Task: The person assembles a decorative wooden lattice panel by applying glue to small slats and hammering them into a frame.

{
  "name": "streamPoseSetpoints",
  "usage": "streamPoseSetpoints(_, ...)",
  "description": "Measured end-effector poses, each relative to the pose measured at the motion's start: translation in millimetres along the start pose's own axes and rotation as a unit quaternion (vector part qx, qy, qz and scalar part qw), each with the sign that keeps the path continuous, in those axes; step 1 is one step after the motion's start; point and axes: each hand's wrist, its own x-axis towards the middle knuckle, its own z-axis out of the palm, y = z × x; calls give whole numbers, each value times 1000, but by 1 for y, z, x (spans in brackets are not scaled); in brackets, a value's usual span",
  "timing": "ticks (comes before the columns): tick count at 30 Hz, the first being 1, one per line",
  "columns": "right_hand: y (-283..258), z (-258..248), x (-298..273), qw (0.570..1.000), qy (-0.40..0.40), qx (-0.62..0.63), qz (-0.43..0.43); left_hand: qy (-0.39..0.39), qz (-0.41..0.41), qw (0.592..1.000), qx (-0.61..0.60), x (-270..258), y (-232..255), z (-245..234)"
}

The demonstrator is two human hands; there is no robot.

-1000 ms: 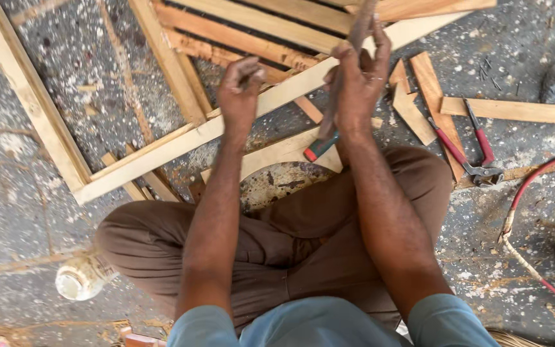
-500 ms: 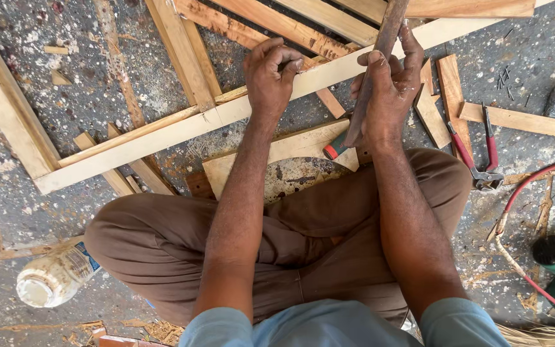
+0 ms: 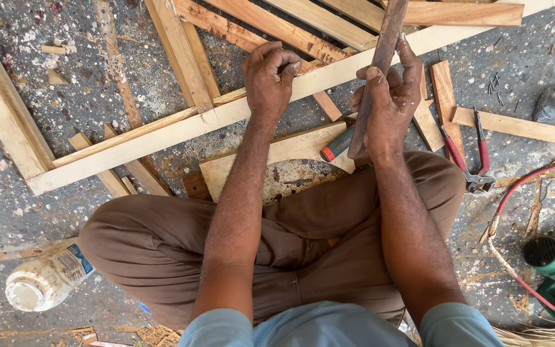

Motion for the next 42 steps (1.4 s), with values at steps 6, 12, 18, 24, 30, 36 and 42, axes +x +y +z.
streamPoseSetpoints(6,-12,-8,-10,995,-35,-87,-23,2,-10,1000,10,-2,2,-1)
streamPoseSetpoints(12,-36,-29,-18,957,-139,-209,-146,8,-4,1000,13,-3,-4,6)
streamPoseSetpoints(18,-82,-21,-24,874,-182,-420,-162,7,-10,1000,-9,-1,3,-1)
streamPoseSetpoints(24,-92,-10,-5,798,-221,-547,-124,-7,-13,1000,-17,1,5,-6)
streamPoseSetpoints(30,-90,3,10,710,-253,-649,-104,-30,-42,999,-8,4,2,-3)
streamPoseSetpoints(36,-91,7,10,795,-235,-555,-73,-30,-61,998,-18,4,3,-4)
streamPoseSetpoints(42,-94,4,8,795,-249,-532,-152,-21,-57,998,-23,9,3,-5)
